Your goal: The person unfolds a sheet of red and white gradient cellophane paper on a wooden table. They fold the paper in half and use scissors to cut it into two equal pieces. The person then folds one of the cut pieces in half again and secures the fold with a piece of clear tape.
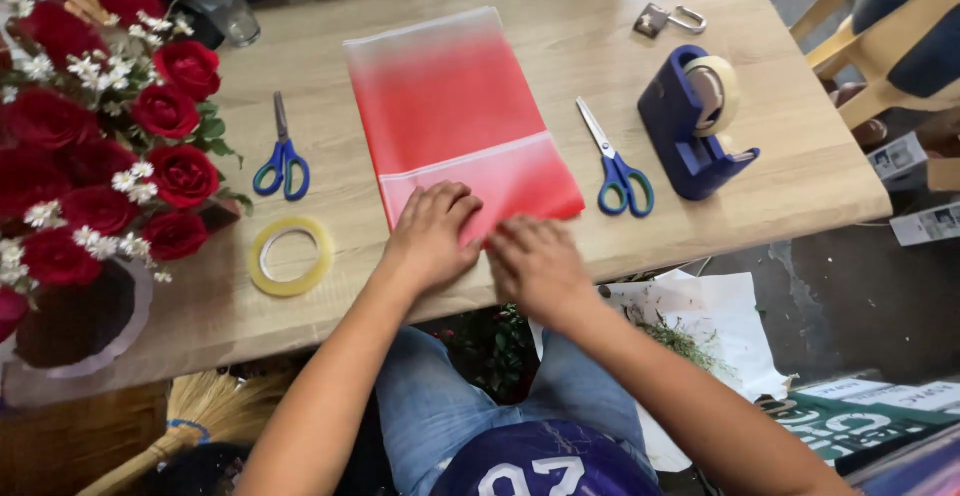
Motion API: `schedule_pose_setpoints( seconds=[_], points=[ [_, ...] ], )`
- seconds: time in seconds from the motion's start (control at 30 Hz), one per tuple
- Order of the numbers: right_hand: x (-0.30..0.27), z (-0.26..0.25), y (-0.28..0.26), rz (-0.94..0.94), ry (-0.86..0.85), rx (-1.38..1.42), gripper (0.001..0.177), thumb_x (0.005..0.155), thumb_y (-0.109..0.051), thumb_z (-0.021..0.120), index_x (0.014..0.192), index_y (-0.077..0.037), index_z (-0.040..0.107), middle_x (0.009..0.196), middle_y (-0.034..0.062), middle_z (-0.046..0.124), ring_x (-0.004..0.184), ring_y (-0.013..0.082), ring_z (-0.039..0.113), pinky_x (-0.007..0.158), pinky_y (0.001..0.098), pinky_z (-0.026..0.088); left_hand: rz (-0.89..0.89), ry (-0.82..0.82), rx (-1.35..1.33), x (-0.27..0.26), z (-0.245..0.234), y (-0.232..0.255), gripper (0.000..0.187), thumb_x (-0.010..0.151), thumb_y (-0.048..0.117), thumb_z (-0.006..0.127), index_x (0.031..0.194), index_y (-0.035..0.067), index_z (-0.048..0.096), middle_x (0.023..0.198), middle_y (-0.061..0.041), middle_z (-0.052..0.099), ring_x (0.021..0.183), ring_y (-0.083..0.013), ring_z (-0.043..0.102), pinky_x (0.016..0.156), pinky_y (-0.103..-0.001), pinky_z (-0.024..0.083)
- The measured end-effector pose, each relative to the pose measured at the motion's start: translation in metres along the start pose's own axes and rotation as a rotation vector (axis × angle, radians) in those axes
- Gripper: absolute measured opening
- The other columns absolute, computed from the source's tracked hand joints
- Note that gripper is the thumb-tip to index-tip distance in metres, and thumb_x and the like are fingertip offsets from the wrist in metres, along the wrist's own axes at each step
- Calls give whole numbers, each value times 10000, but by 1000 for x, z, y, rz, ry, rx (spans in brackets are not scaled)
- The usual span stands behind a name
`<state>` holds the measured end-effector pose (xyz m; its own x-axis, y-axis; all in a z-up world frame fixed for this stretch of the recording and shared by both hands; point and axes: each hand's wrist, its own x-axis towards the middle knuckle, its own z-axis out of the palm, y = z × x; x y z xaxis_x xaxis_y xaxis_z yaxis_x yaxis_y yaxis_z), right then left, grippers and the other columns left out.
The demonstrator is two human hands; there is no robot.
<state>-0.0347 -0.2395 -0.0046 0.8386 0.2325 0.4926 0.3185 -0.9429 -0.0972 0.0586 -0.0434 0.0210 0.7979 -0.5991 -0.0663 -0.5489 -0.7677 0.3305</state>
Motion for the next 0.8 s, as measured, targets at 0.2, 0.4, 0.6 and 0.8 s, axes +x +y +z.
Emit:
schedule_pose_setpoints(
  seconds=[0.2,0.4,0.6,0.8],
  points=[
    [-1,-2,-10,-49,63,-25,305,911,-374,597,1175,-284,721,1161,-51,700,1116,169,673,1025,392,434,9,10,16,-11,-7,4,605,913,459,622,1466,240,514,1549,-59,440,1527,-306,311,1268,-555,184],
    [-2,-7,-12,-50,82,-56,294,894,-367,607,1152,-288,725,1161,-63,722,1121,141,682,1078,402,409,-6,146,116,-37,3,-6,604,900,356,554,1490,242,499,1586,-50,419,1539,-313,284,1253,-590,167],
    [0,-12,-14,-32,64,-30,261,915,-366,608,1122,-276,738,1144,-54,730,1117,145,684,1086,403,400,-125,255,112,-81,11,-19,671,839,172,534,1508,197,483,1617,-97,388,1535,-360,281,1245,-572,207],
    [-2,-13,-15,-29,65,6,254,908,-347,629,1119,-264,744,1155,-40,734,1131,154,682,1087,409,397,-160,441,53,-93,27,-30,694,781,80,540,1465,196,520,1579,-103,437,1500,-401,347,1225,-547,286]
  ],
)
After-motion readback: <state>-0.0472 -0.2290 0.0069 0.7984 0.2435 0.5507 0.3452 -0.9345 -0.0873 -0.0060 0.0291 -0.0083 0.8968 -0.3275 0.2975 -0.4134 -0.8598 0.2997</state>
